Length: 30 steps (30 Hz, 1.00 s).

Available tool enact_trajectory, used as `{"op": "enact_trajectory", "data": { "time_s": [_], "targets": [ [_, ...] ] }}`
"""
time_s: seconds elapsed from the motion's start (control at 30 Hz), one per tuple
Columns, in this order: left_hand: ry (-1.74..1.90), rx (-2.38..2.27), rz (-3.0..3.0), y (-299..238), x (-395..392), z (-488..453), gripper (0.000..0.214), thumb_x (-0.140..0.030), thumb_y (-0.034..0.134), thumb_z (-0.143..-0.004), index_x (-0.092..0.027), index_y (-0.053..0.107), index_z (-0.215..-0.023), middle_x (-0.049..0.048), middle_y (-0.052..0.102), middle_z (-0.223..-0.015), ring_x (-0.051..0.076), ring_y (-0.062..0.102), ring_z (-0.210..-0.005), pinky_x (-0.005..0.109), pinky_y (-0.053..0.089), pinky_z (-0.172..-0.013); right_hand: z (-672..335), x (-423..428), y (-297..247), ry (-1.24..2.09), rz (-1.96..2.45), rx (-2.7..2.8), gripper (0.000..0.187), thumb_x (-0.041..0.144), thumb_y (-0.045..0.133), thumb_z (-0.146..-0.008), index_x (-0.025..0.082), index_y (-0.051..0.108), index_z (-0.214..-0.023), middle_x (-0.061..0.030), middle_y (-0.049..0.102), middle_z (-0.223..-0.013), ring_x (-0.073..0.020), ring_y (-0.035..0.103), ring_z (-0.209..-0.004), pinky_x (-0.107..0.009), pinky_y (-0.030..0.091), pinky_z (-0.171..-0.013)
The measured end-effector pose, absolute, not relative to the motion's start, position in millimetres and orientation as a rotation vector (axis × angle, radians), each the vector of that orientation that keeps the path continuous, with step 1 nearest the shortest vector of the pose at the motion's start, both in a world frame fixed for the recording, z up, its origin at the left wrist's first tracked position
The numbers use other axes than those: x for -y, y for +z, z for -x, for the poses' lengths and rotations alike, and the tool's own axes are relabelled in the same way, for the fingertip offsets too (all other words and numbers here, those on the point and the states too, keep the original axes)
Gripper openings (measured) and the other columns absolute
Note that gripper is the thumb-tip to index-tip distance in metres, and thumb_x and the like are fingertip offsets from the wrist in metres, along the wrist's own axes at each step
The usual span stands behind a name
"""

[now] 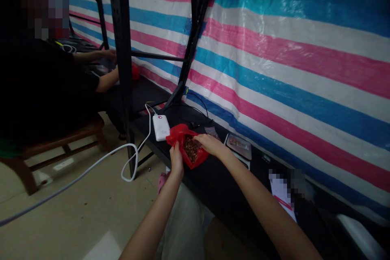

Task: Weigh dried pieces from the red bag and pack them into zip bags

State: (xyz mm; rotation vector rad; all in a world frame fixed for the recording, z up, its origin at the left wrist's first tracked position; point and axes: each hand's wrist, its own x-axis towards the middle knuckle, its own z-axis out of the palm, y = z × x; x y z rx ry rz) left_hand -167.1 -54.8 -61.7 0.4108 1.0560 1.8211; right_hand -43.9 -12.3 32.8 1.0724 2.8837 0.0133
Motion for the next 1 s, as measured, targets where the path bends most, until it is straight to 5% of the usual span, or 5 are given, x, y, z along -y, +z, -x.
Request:
{"op": "enact_trajectory", "data": {
  "time_s": [0.53,0.7,1.0],
  "targets": [
    [1.873,-1.291,-0.368,-55,18,134,0.04,-0.039,0.029,-0.084,-0.01,0.055,-0.097,0.0109,0.063,-0.094,0.019,0.061,-0.085,0.029,0.046,-0.075,37,7,2,-0.897,-1.374,-3.175,0.044,-0.004,0.051,-0.062,0.018,0.057,-0.1,-0.004,0.062,-0.1,-0.0158,0.057,-0.094,-0.033,0.042,-0.086],
    [1.847,-1.537,-0.424,-47,24,135,0.035,-0.034,0.03,-0.086,-0.014,0.038,-0.114,0.0151,0.05,-0.116,0.02,0.052,-0.105,0.032,0.04,-0.088,41,0,-21,-1.742,-1.481,-3.006,0.034,0.006,0.056,-0.063,0.017,0.056,-0.095,-0.0034,0.063,-0.094,-0.0143,0.061,-0.088,-0.032,0.047,-0.083],
    [2.038,-1.707,-0.722,-41,48,134,0.033,-0.018,0.029,-0.084,-0.018,0.024,-0.116,0.0146,0.04,-0.119,0.018,0.043,-0.113,0.034,0.036,-0.094,49,8,-24,-2.091,-1.684,-3.002,0.042,0.023,0.07,-0.057,0.018,0.057,-0.096,-0.0056,0.064,-0.1,-0.0178,0.06,-0.093,-0.037,0.044,-0.088]
  ]
}}
